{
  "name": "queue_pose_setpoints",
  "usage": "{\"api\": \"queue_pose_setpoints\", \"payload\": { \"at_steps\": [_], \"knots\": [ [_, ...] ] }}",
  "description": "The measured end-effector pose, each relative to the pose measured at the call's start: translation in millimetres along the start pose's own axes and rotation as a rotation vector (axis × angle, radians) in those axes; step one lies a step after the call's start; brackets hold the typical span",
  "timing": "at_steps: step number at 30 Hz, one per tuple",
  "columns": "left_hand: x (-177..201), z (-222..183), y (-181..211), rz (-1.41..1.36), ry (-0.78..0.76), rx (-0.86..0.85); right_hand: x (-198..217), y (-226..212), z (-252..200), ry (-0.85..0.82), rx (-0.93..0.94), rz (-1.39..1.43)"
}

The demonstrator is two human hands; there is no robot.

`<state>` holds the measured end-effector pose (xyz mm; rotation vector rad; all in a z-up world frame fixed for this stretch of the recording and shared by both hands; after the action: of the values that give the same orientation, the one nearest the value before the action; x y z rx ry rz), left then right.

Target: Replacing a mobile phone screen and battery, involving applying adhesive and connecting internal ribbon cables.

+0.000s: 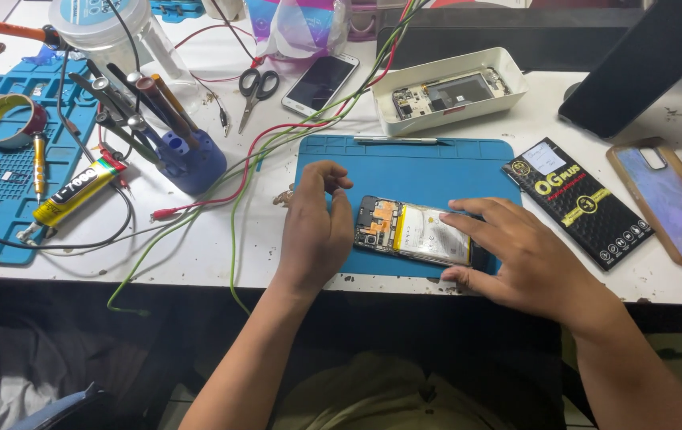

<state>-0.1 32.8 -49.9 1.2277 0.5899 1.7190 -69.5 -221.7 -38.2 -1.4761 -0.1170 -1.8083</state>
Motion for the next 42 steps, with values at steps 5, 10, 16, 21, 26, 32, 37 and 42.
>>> {"api": "queue_pose_setpoints", "payload": {
  "at_steps": [5,10,16,21,26,32,37,42],
  "knots": [
    [0.6,1.1,1.4,0.078,-0.047,-0.003,-0.1,-3.1,8.7,-0.051,-0.018,-0.023],
    [3.4,1.4,0.2,0.094,-0.276,0.062,1.9,1.0,15.1,-0.152,-0.050,-0.042],
    [6.2,0.9,0.9,0.164,-0.512,-0.090,3.5,-0.2,19.1,-0.127,0.037,-0.103],
    [15.0,3.7,2.7,0.194,-0.716,-0.203,-5.2,-14.8,27.9,-0.170,-0.031,-0.087],
    [15.4,14.2,-5.7,0.207,-0.760,-0.303,-7.3,3.6,30.8,-0.194,0.058,-0.113],
    [17.2,29.5,6.5,0.288,-0.814,-0.226,-4.7,10.6,41.0,-0.172,0.111,0.008],
    [23.0,41.7,13.8,0.040,-0.753,-0.282,5.8,15.7,43.7,-0.189,-0.088,0.164],
    [22.2,45.1,25.2,-0.162,-0.652,-0.114,18.1,1.9,47.2,-0.175,-0.205,0.258]
  ]
}}
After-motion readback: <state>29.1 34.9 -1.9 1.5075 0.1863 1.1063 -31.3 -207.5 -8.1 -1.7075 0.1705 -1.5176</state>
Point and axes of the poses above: each hand's wrist, its own z-axis towards the middle knuckle, its own x-axis out of the back of the hand, y = z × x, the point moved 3 cm from there along z, towards the middle knuckle, and after that the axes turned 8 degrees about z, right-handed, at the moved point
